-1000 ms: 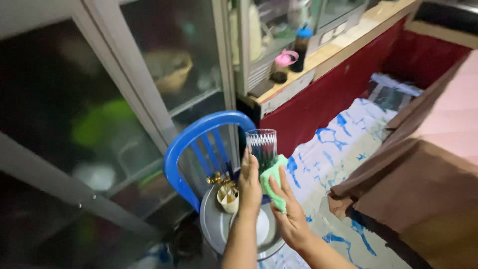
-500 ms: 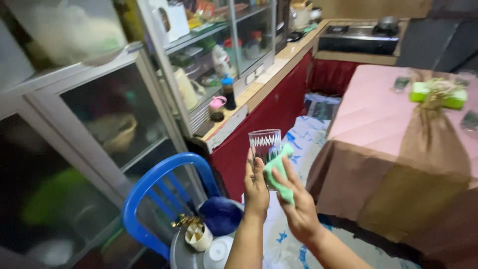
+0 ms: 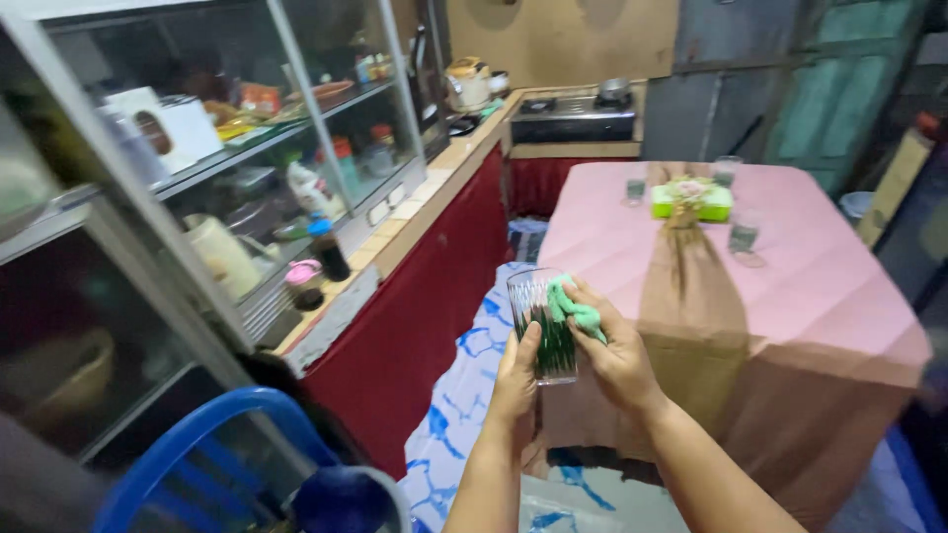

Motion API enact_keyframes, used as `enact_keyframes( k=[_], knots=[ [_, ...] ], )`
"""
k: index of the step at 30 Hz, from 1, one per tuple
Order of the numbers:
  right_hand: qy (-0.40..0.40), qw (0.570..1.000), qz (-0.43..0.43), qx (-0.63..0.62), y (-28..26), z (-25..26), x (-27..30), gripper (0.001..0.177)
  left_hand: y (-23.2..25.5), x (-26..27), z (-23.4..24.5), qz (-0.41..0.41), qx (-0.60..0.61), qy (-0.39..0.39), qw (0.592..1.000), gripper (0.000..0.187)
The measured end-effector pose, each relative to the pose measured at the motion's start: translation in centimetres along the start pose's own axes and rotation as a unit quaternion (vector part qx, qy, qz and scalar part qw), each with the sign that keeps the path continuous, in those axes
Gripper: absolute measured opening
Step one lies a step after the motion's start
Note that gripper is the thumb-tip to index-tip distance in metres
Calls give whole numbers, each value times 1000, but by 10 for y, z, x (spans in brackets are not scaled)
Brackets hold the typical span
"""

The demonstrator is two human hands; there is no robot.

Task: Wiping glasses and a plate with a cloth in a dining area.

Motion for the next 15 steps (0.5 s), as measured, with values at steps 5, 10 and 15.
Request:
enact_keyframes(
  k=[5, 10, 15],
  knots=[
    [47, 997, -22, 61, 9, 69, 3, 47, -43, -39, -34, 24, -42, 5, 999, 59],
    [42, 997, -40, 56, 7, 106, 9, 45, -117, -103, -24, 55, -103, 73, 990, 67],
    [90, 976, 85, 177, -45, 119, 20, 59, -98, -127, -60, -25, -156, 60, 986, 90]
  ],
)
Point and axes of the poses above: each hand's wrist, its own x-axis away from the middle knuckle, its own z-axis out of the back of the hand, y = z × x, the point moved 9 cm from there along -x, towards the middle knuckle, and after that the axes turned 10 degrees about -x, right-handed, at the moved point
